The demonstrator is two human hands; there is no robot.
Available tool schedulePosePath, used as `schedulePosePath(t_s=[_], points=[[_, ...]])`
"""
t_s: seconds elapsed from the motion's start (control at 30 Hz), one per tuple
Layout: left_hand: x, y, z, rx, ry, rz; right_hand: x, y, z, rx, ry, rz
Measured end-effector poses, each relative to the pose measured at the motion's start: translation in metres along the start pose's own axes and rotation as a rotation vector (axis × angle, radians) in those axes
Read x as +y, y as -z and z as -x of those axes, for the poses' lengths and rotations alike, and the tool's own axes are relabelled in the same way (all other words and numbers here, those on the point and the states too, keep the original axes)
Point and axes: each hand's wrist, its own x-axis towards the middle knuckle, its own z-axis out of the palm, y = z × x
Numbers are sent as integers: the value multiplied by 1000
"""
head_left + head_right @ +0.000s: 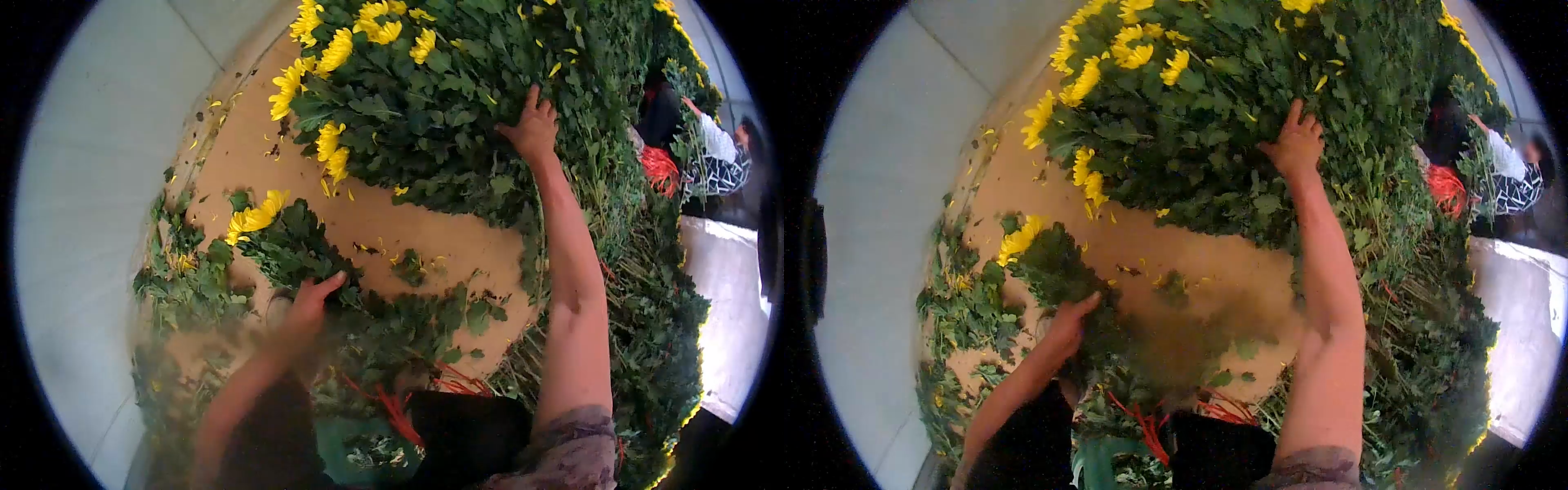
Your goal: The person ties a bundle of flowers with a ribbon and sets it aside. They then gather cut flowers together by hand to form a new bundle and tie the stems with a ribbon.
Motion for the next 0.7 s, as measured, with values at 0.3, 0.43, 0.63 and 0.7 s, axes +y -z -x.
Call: schedulePosePath(t_s=[0.3, 0.43, 0.63, 0.7], points=[[49, -58, 29, -57, 48, -266, 64, -103, 215, -332, -839, -1587], [89, -88, 32, -303, -154, -626, 145, -193, 159, 92, -1134, -1791], [149, -186, -20, -463, -760, -1138, 151, -213, 111, 218, -1053, -2173], [160, -222, -71, -439, -924, -1582, 154, -216, 109, 157, -1039, -2254]])
